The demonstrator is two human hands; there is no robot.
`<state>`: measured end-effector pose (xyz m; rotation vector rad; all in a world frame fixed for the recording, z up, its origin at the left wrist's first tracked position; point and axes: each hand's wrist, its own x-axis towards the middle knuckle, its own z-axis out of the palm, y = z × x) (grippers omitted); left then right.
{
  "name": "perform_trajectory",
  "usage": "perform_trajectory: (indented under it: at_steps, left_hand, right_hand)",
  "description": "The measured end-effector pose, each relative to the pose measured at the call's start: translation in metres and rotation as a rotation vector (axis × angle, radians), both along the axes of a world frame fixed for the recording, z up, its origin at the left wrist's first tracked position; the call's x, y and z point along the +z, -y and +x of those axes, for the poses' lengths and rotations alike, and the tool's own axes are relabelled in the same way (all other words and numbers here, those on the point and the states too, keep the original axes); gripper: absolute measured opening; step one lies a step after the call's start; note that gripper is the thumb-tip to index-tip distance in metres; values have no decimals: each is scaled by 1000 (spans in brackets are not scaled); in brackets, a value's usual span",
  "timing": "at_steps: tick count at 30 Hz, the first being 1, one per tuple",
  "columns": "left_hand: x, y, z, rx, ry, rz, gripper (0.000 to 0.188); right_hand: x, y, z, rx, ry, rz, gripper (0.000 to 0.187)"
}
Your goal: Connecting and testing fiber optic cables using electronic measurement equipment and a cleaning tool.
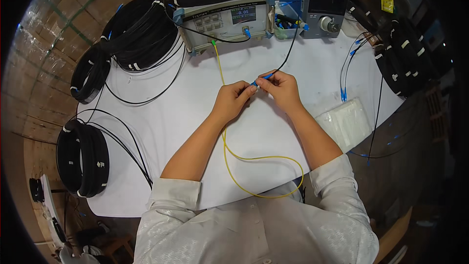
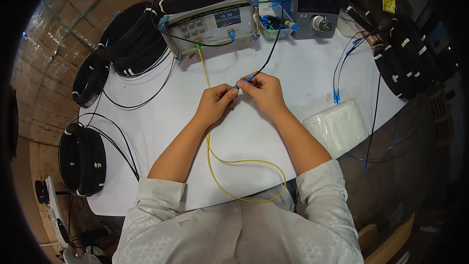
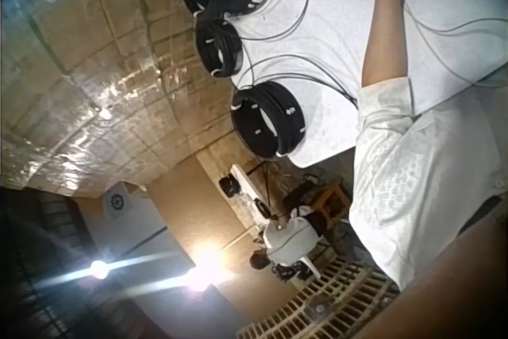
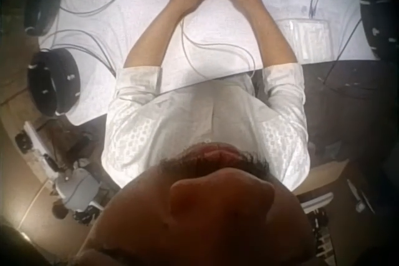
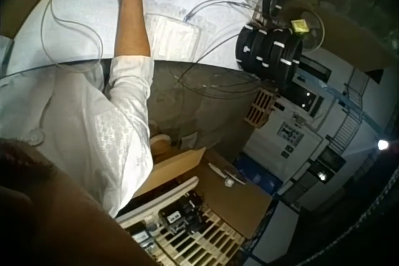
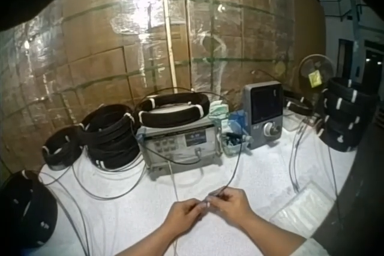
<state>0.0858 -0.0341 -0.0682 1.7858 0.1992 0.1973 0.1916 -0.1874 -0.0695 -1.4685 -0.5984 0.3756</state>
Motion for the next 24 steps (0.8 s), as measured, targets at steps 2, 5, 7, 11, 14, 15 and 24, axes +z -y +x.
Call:
perform_trajectory:
  at_steps: [2, 5, 7, 11, 14, 15, 24]
  left_hand:
    - [0, 0, 0, -5, 4, -2, 30]
    - [2, 0, 0, -5, 1, 16, 29]
    - [2, -1, -1, 0, -6, 35, 28]
    - [-5, -2, 1, -12, 40, 10, 24]
    - [-7, -4, 3, -35, 69, -27, 25]
    - [-6, -4, 3, -27, 62, 16, 25]
    - [-13, -4, 6, 15, 152, 54, 22]
  right_hand:
    - [0, 0, 0, 4, 10, 9, 19]
    - [-2, 0, 0, 16, 13, 14, 20]
    - [-2, -1, 0, 27, 8, 10, 20]
    - [-5, -1, 1, 63, -23, 8, 21]
    - [-4, 0, 1, 105, -50, 23, 21]
    - [-2, 0, 1, 122, -70, 40, 21]
    - [-1, -1, 2, 114, -92, 53, 21]
